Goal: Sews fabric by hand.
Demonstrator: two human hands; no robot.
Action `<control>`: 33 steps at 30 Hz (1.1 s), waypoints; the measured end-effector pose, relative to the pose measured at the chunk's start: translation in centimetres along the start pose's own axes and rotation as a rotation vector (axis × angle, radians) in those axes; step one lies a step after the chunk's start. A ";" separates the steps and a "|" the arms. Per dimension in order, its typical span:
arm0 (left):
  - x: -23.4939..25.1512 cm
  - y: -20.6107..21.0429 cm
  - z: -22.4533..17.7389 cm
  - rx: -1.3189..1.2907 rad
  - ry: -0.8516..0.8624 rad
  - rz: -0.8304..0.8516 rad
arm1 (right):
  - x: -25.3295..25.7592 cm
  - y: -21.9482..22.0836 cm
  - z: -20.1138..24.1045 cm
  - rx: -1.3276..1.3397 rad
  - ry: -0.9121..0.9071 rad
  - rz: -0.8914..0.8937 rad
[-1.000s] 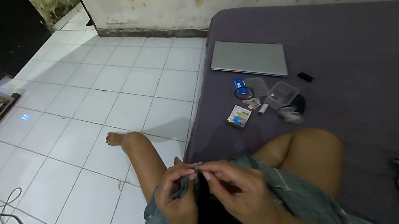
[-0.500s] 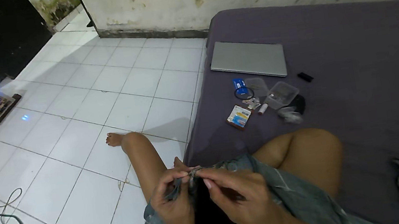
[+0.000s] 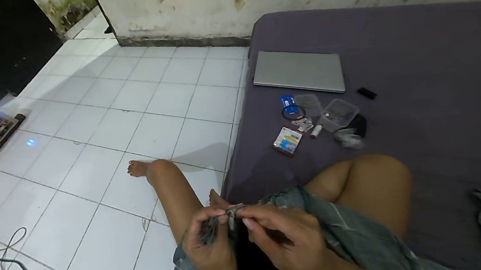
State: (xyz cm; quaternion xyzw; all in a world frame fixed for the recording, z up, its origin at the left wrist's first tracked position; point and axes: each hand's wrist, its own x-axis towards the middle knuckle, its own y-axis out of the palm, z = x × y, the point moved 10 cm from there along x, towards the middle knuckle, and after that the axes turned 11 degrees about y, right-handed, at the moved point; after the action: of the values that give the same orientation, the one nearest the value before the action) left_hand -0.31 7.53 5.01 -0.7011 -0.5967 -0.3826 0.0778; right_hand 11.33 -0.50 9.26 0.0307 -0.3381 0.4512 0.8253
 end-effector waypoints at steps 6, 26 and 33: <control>-0.5 0.0 0.2 -0.080 -0.040 -0.042 | -0.3 0.0 0.6 -0.023 -0.056 -0.014; -0.3 0.7 -1.7 -0.090 0.177 0.079 | -0.7 0.4 0.0 0.149 0.063 -0.077; 0.0 1.1 -0.9 -0.095 0.086 0.162 | 0.6 0.6 -1.9 0.293 0.379 0.179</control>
State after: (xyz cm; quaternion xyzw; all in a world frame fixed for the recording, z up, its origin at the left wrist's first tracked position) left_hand 0.23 6.69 6.00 -0.7329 -0.5152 -0.4327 0.1006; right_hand 12.12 0.98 8.04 0.0348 -0.1096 0.5645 0.8174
